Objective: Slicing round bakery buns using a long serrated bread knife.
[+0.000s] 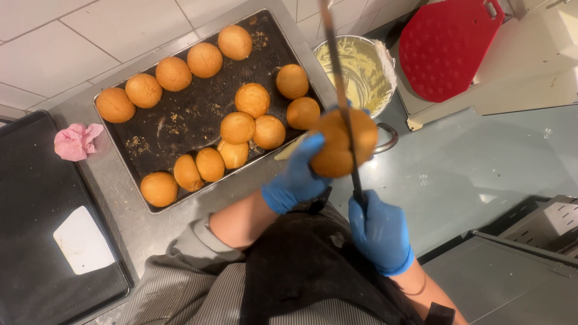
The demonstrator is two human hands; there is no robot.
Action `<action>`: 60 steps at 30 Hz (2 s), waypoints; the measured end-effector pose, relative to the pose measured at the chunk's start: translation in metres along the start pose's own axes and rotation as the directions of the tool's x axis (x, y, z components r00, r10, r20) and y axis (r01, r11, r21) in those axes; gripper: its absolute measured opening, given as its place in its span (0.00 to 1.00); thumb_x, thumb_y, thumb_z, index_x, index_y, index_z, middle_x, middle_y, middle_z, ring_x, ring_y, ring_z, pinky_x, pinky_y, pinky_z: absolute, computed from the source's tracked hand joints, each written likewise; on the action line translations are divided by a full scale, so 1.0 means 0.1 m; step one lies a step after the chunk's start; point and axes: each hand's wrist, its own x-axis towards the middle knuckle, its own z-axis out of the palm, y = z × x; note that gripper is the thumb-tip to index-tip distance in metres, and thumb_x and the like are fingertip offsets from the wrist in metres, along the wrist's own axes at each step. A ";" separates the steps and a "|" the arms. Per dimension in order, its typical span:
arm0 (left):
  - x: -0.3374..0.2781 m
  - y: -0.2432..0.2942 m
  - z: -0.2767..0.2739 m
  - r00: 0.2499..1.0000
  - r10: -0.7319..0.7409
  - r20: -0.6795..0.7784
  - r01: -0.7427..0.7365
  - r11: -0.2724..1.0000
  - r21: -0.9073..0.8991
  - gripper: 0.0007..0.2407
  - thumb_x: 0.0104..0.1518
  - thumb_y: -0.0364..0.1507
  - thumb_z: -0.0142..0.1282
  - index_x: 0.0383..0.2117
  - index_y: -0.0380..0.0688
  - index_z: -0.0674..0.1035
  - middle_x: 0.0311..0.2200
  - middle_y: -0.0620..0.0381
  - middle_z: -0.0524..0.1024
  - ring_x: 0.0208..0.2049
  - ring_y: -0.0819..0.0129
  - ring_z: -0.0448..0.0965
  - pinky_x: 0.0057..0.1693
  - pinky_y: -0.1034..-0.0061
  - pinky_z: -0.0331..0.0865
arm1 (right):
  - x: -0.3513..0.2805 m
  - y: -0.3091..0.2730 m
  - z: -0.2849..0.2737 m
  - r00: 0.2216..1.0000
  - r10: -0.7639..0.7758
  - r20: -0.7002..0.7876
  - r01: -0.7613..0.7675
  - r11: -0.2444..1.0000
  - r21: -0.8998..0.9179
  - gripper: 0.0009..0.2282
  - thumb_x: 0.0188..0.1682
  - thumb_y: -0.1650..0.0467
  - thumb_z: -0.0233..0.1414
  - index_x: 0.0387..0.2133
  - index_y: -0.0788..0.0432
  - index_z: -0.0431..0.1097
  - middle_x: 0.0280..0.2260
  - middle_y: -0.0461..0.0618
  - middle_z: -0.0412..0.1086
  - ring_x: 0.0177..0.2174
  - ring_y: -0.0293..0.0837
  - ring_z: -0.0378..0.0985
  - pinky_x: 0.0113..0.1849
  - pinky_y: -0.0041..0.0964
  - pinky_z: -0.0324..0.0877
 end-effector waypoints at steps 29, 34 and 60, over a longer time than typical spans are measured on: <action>-0.39 0.28 -0.66 0.838 0.217 -0.501 -0.057 0.947 0.315 0.22 0.60 0.28 0.59 0.61 0.36 0.71 0.53 0.52 0.75 0.54 0.64 0.76 0.59 0.70 0.72 | 0.47 -0.07 0.27 0.967 0.031 0.252 -0.080 0.979 0.186 0.05 0.51 0.71 0.53 0.32 0.61 0.72 0.19 0.62 0.71 0.20 0.61 0.73 0.23 0.49 0.66; -0.86 0.83 -1.23 0.717 0.339 -0.609 -0.228 0.940 0.254 0.22 0.59 0.29 0.59 0.60 0.39 0.71 0.54 0.59 0.76 0.55 0.70 0.75 0.59 0.77 0.72 | 0.54 -0.20 0.27 0.953 -0.252 0.167 0.256 0.967 -0.002 0.04 0.51 0.71 0.54 0.33 0.61 0.71 0.22 0.62 0.71 0.23 0.63 0.74 0.25 0.50 0.65; -0.90 2.03 -2.09 0.852 0.417 -0.317 0.474 -0.356 0.805 0.33 0.53 0.46 0.66 0.61 0.41 0.71 0.55 0.39 0.73 0.57 0.40 0.73 0.62 0.54 0.68 | 0.85 -0.04 0.24 0.943 0.269 0.198 -0.262 0.963 -0.059 0.10 0.55 0.69 0.51 0.27 0.64 0.69 0.16 0.53 0.72 0.17 0.48 0.78 0.24 0.39 0.70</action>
